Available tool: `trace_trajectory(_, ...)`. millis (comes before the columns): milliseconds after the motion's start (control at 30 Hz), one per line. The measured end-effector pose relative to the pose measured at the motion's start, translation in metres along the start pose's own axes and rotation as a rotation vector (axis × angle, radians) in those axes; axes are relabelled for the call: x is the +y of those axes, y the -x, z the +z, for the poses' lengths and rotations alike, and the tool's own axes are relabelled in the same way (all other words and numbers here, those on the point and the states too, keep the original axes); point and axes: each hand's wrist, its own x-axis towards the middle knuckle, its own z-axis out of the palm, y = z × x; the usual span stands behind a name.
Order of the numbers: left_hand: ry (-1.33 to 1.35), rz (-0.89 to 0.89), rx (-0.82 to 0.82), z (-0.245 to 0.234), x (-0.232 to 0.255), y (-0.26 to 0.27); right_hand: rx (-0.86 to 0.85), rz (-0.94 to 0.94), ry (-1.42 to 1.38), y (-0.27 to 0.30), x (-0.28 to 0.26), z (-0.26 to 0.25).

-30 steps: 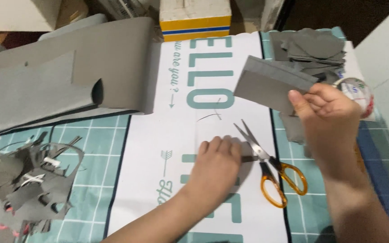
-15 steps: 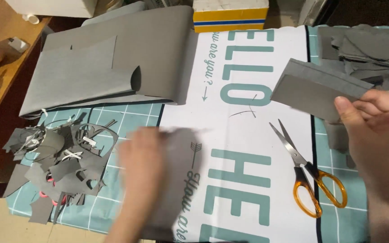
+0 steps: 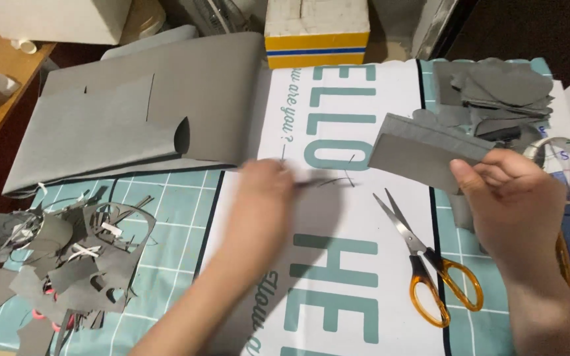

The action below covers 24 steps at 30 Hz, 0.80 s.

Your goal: Cutting and shaping a piece of leather using scissors and a pencil for marking.

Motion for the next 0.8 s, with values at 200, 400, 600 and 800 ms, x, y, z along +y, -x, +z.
trace_trajectory(200, 0.231, 0.432, -0.308, 0.085, 0.038, -0.036, 0.033, 0.055, -0.054, -0.003, 0.003, 0.003)
trace_trajectory(400, 0.238, 0.313, -0.423, 0.050, 0.006, 0.003, 0.019, -0.019, -0.050, 0.000, 0.003, 0.001)
trace_trajectory(600, 0.116, -0.416, -0.322, -0.044, -0.030, 0.074, -0.008, 0.017, -0.080, 0.000, -0.002, -0.001)
trace_trajectory(800, -0.792, -0.209, -0.076, -0.059, -0.134, 0.169, -0.035, 0.089, -0.208, 0.001, -0.010, 0.000)
